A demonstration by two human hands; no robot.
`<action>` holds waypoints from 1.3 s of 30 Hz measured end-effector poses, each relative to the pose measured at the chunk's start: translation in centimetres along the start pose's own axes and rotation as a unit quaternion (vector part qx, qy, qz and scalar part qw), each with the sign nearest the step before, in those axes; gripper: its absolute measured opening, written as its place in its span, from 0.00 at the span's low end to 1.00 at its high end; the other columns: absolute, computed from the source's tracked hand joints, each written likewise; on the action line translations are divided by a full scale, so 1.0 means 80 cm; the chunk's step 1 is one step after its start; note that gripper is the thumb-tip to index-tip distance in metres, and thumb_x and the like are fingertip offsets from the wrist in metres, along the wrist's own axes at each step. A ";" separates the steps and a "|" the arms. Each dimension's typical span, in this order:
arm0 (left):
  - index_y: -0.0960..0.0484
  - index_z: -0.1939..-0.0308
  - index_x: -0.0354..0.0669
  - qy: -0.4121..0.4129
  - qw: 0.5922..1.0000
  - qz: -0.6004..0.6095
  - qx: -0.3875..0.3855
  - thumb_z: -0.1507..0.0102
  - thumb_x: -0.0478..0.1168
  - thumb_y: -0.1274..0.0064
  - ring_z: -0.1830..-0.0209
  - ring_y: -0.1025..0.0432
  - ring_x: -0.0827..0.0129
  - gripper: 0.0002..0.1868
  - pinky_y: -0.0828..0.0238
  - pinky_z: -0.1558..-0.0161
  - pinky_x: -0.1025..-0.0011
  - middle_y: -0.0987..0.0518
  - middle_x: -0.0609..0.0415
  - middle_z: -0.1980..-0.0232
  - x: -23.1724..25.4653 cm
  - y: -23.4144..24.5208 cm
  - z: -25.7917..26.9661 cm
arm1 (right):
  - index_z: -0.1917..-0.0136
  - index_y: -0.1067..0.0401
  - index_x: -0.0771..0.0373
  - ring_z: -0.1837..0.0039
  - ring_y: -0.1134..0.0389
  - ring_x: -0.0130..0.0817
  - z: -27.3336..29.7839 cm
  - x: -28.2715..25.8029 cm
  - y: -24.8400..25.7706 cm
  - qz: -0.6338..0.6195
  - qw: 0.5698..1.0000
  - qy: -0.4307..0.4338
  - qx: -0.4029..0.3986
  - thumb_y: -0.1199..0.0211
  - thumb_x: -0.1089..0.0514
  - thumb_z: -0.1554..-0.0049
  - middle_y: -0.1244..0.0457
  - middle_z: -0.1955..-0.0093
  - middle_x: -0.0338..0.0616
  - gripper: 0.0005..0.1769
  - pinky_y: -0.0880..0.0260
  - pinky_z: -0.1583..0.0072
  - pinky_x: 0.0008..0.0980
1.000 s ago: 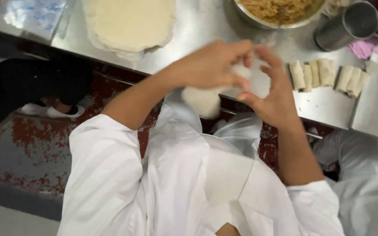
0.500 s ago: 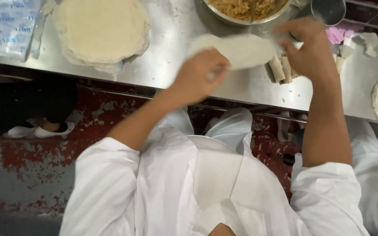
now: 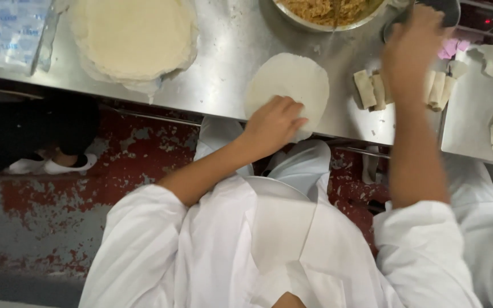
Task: The person packages spring rolls inside small plastic bags by hand, slides them inside, and then proceeds to roll more dough sheets with filling on a stainless steel work surface.
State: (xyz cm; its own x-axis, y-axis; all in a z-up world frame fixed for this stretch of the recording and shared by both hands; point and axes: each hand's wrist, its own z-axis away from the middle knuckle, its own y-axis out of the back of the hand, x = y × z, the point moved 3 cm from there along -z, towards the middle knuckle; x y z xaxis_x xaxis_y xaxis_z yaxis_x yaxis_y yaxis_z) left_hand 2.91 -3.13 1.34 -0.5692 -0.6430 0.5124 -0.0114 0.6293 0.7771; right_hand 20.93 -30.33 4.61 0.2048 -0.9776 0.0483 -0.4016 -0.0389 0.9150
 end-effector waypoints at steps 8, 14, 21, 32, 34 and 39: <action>0.49 0.20 0.32 0.135 0.959 -0.242 -0.052 0.31 0.73 0.62 0.15 0.61 0.50 0.53 0.64 0.19 0.50 0.54 0.37 0.16 -0.030 -0.012 0.018 | 0.16 0.55 0.67 0.15 0.64 0.59 0.104 -0.193 -0.012 -0.210 0.942 0.208 -0.160 0.57 0.51 0.27 0.61 0.14 0.60 0.32 0.61 0.19 0.60; 0.53 0.19 0.33 0.153 0.954 -0.246 -0.083 0.32 0.72 0.55 0.16 0.64 0.42 0.55 0.67 0.19 0.45 0.58 0.35 0.16 -0.029 -0.006 0.017 | 0.21 0.49 0.80 0.18 0.56 0.68 0.090 -0.218 -0.040 -0.196 0.962 0.166 -0.092 0.53 0.55 0.27 0.54 0.20 0.74 0.30 0.57 0.21 0.58; 0.49 0.20 0.32 0.156 0.959 -0.227 -0.063 0.31 0.76 0.61 0.16 0.62 0.44 0.55 0.65 0.19 0.48 0.57 0.33 0.17 -0.023 0.001 0.026 | 0.38 0.38 0.61 0.39 0.41 0.45 0.041 -0.196 -0.011 -0.399 0.917 -0.008 0.012 0.47 0.44 0.32 0.40 0.40 0.48 0.20 0.44 0.38 0.45; 0.56 0.18 0.33 0.083 0.957 -0.246 -0.128 0.40 0.83 0.46 0.16 0.66 0.38 0.70 0.64 0.19 0.46 0.62 0.30 0.17 -0.033 0.012 0.038 | 0.52 0.32 0.64 0.62 0.33 0.32 -0.004 -0.072 0.062 -0.364 0.899 -0.049 0.239 0.52 0.61 0.30 0.34 0.63 0.43 0.11 0.32 0.61 0.31; 0.56 0.18 0.34 0.074 0.956 -0.258 -0.119 0.41 0.82 0.39 0.16 0.64 0.38 0.71 0.62 0.18 0.47 0.61 0.31 0.17 -0.030 0.014 0.037 | 0.56 0.36 0.64 0.65 0.49 0.32 -0.004 -0.067 0.075 -0.293 0.919 0.015 0.264 0.57 0.69 0.30 0.44 0.67 0.41 0.14 0.48 0.60 0.34; 0.58 0.18 0.34 0.075 0.954 -0.262 -0.121 0.42 0.81 0.35 0.16 0.65 0.38 0.73 0.62 0.18 0.47 0.62 0.31 0.17 -0.031 0.014 0.036 | 0.62 0.38 0.60 0.65 0.40 0.29 -0.016 -0.063 0.012 -0.258 0.951 -0.044 0.165 0.53 0.68 0.35 0.40 0.67 0.36 0.13 0.47 0.63 0.33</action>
State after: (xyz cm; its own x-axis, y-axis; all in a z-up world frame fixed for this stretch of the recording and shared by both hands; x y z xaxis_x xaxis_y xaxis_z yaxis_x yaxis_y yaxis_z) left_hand 1.93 0.41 -0.10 -0.4129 -0.9086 0.0622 -0.0626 0.0965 0.9934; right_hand 20.64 -25.14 5.77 0.3811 -0.8232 -0.4208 -0.5289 -0.5674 0.6311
